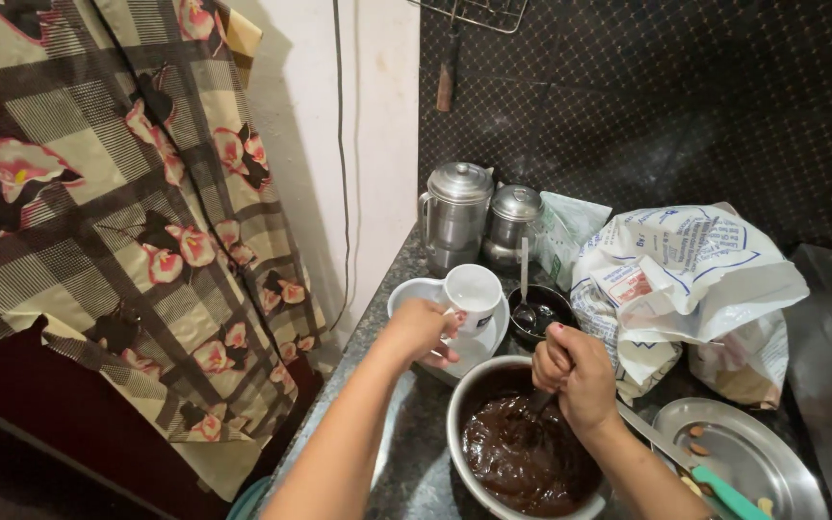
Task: The person mixes chocolate batter in a bowl with a whisk, then uses a knife to chop nuts from a plate and add them to the mixture. They continue stirring the batter with the whisk, occasionally using the knife to scrape the sides of the bowl.
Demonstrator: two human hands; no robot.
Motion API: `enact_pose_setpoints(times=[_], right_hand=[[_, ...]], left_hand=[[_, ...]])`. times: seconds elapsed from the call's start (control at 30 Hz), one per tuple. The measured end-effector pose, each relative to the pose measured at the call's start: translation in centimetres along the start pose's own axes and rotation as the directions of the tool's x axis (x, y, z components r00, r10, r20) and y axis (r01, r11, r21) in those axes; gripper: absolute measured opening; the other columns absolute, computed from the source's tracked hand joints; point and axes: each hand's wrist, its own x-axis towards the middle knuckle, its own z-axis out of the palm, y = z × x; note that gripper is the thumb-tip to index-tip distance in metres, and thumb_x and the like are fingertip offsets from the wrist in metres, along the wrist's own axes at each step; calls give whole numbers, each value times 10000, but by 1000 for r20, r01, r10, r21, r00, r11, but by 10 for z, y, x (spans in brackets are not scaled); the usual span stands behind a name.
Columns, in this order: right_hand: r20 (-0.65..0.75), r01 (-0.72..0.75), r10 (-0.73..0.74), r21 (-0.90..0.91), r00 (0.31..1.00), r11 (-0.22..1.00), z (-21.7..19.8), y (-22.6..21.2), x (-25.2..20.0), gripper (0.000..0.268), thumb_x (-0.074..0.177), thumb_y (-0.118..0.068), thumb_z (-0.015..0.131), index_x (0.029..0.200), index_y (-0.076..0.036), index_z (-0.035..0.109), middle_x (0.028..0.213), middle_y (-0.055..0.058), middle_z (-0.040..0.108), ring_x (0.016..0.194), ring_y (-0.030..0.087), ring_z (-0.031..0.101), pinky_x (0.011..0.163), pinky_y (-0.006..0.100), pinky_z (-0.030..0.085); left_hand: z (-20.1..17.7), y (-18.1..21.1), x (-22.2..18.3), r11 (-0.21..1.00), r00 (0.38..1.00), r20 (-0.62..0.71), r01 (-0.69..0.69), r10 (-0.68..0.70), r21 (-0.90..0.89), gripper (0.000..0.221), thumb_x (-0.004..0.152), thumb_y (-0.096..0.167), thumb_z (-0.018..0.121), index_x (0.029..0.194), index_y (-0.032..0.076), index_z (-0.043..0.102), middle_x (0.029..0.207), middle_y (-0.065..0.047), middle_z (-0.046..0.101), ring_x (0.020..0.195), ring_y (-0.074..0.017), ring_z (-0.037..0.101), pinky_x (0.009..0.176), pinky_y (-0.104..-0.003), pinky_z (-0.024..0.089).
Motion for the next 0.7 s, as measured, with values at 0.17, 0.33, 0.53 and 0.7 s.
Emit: enact_pose_setpoints(times=[0.17, 0.33, 0.53, 0.7], right_hand=[[8, 22, -22, -1, 1000, 1000, 1, -1, -3, 466, 1021, -229, 434, 582, -121, 317, 463, 23, 312, 404, 145, 263, 413, 311, 272], [15, 24, -24, 10, 1000, 1000, 1, -2, -3, 462, 1026, -236, 427, 591, -125, 319, 463, 18, 306, 404, 143, 257, 413, 310, 267], [-15, 32, -32, 15, 999, 999, -3, -2, -5, 457, 1033, -244, 417, 601, -136, 316, 470, 7, 293, 414, 140, 249, 418, 315, 263], [-33, 20, -18, 46, 999, 999, -6, -2, -6, 448, 1030, -243, 413, 605, -136, 319, 470, 6, 290, 414, 139, 245, 416, 315, 252]], left_hand=[[6, 25, -63, 955, 989, -88, -87, 116, 285, 289, 918, 236, 731, 905, -53, 741, 778, -115, 726, 623, -188, 746, 527, -337, 624], [16, 33, -98, 932, 983, -100, -113, 156, 345, 276, 887, 232, 751, 827, -37, 737, 702, -108, 738, 593, -155, 744, 522, -320, 619], [24, 30, -118, 907, 977, -67, -159, 200, 390, 274, 887, 225, 745, 830, -43, 748, 698, -117, 741, 577, -159, 740, 500, -317, 583], [27, 39, -131, 872, 974, -63, -163, 215, 461, 237, 865, 204, 749, 898, -29, 780, 692, -134, 752, 566, -162, 739, 508, -317, 577]])
